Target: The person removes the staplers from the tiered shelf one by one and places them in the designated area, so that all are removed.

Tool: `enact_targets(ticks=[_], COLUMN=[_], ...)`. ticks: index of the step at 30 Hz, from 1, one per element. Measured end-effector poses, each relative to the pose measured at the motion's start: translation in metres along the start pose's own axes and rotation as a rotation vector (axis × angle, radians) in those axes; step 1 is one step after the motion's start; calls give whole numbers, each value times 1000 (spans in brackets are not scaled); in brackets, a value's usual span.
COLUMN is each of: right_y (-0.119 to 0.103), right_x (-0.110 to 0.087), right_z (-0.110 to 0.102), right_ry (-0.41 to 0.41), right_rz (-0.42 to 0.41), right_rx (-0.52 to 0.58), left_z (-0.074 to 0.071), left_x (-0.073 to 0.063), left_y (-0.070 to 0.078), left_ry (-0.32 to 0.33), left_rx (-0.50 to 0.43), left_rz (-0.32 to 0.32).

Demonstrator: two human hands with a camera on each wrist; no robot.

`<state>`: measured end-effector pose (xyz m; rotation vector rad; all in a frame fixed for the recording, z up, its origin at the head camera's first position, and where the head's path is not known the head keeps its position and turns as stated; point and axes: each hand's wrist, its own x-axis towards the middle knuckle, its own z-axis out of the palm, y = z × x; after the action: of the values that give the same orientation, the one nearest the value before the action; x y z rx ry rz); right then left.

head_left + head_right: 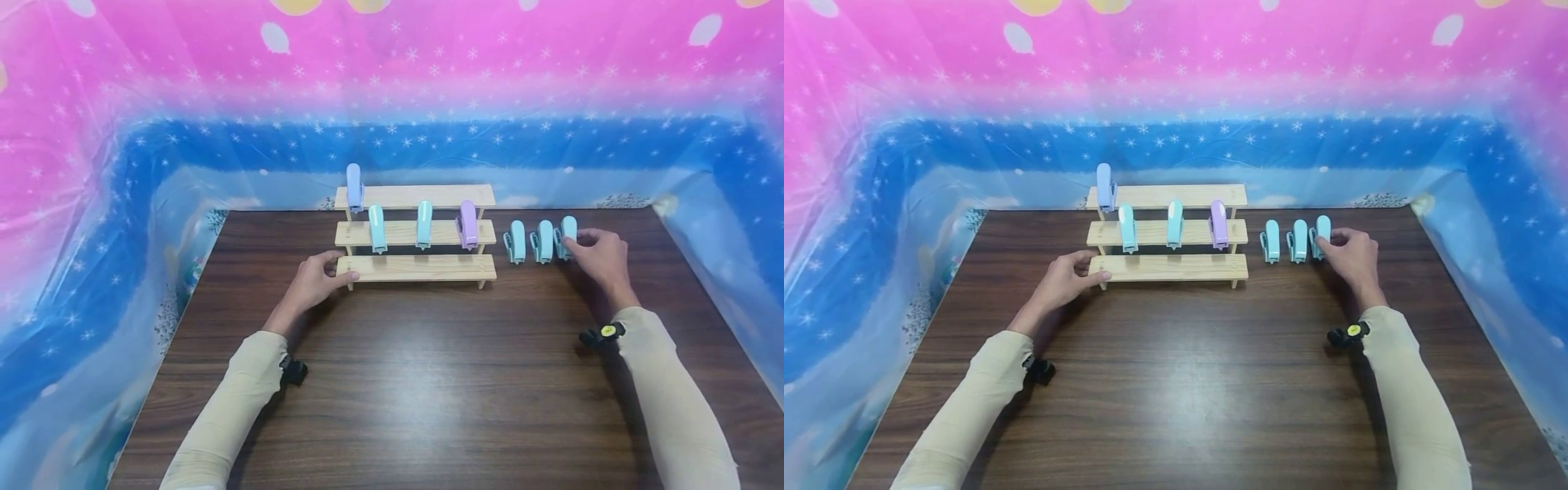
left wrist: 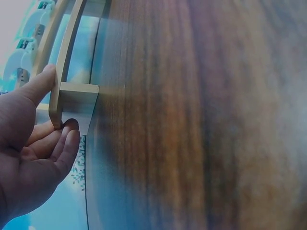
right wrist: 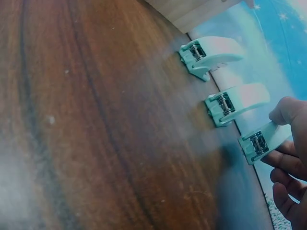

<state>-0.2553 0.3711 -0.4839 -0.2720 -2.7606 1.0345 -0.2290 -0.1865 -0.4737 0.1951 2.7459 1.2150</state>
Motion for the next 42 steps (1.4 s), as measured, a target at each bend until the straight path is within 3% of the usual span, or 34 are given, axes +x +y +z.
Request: enact_targets(ticks=[28, 34, 42], right_y=[6, 0, -24], right_x=[-1, -2, -7], right_z=[1, -8, -22], right_ry=[-16, 20, 47], right_rz=[35, 36, -10], right_rx=[-15, 7, 32], left_z=[-1, -1, 0], left_x=[1, 1, 1], left_y=[-2, -3, -3], left_ry=[16, 14, 9], left_rx=[5, -3, -14], left_rz=[21, 21, 25])
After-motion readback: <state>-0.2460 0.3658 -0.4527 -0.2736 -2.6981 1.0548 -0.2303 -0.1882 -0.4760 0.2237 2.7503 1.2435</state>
